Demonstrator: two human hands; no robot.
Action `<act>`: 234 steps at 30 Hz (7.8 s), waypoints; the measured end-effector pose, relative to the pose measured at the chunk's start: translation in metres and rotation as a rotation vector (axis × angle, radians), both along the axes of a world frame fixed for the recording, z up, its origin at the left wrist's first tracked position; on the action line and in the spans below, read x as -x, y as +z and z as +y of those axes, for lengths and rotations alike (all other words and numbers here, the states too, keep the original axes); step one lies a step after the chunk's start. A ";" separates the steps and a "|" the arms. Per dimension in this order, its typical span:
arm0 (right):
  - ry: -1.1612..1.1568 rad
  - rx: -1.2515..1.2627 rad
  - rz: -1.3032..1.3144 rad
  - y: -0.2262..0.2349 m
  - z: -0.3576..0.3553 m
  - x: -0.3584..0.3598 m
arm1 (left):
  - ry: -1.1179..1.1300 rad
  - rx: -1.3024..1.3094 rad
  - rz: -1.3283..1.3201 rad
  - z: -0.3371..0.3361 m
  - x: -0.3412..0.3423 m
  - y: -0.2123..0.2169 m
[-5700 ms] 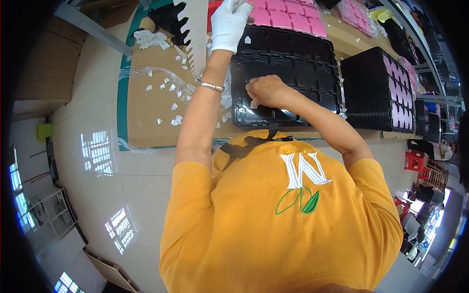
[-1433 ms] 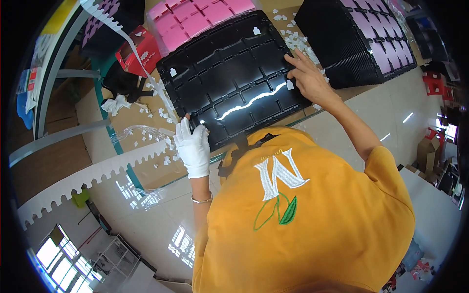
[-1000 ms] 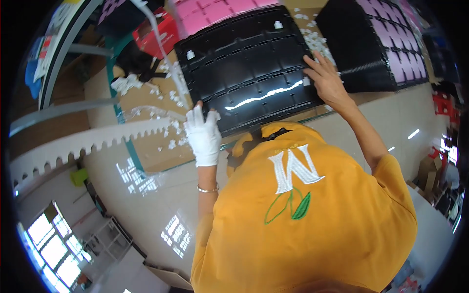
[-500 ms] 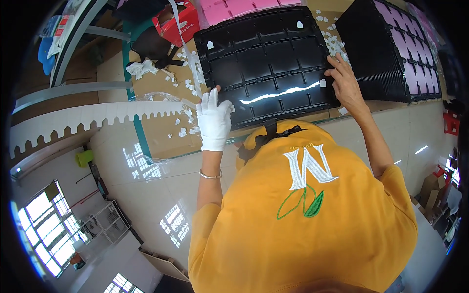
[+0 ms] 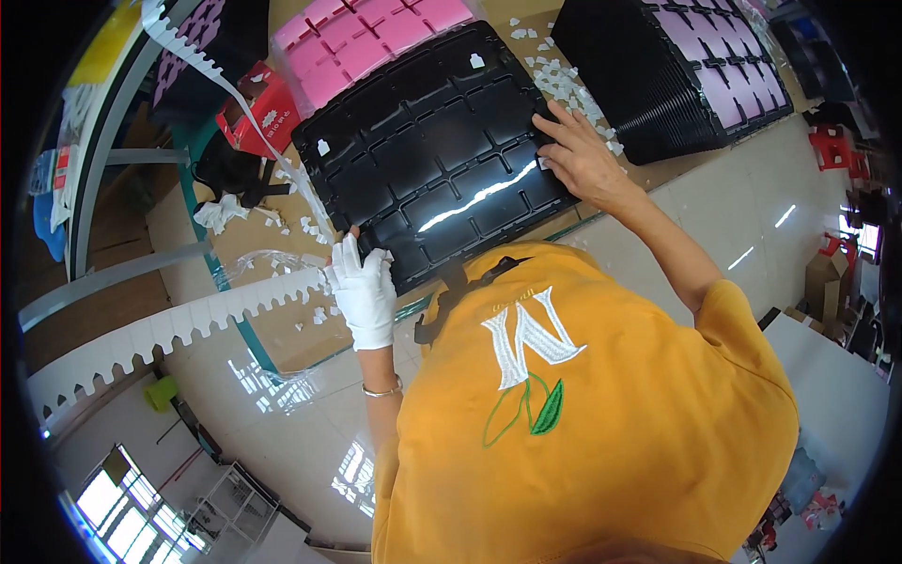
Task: The person assembles plastic divider trays by hand, then inserts pink foam inserts into them.
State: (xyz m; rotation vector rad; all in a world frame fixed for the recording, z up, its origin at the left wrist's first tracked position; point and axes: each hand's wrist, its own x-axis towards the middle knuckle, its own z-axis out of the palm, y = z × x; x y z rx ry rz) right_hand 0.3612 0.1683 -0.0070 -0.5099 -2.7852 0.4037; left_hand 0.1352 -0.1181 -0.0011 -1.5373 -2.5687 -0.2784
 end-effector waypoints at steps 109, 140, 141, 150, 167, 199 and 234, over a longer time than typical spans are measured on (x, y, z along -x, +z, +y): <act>0.041 0.332 -0.267 -0.004 0.146 0.149 | -0.102 -0.270 0.017 0.106 0.152 -0.005; -0.060 0.009 0.012 -0.010 0.131 0.146 | -0.039 0.015 0.103 0.121 0.167 -0.005; -0.012 -0.076 0.031 -0.012 0.127 0.143 | -0.042 0.064 0.180 0.120 0.163 -0.005; 0.015 0.029 -0.094 -0.004 0.121 0.148 | -0.047 -0.059 0.186 0.115 0.161 -0.010; 0.099 -0.113 0.030 -0.016 0.132 0.154 | -0.085 0.098 0.220 0.131 0.164 -0.005; -0.288 0.167 0.343 -0.009 0.159 0.140 | 0.111 -0.280 -0.081 0.088 0.138 0.028; -0.352 0.490 0.167 -0.062 0.205 0.223 | 0.389 0.101 -0.428 0.209 0.228 -0.021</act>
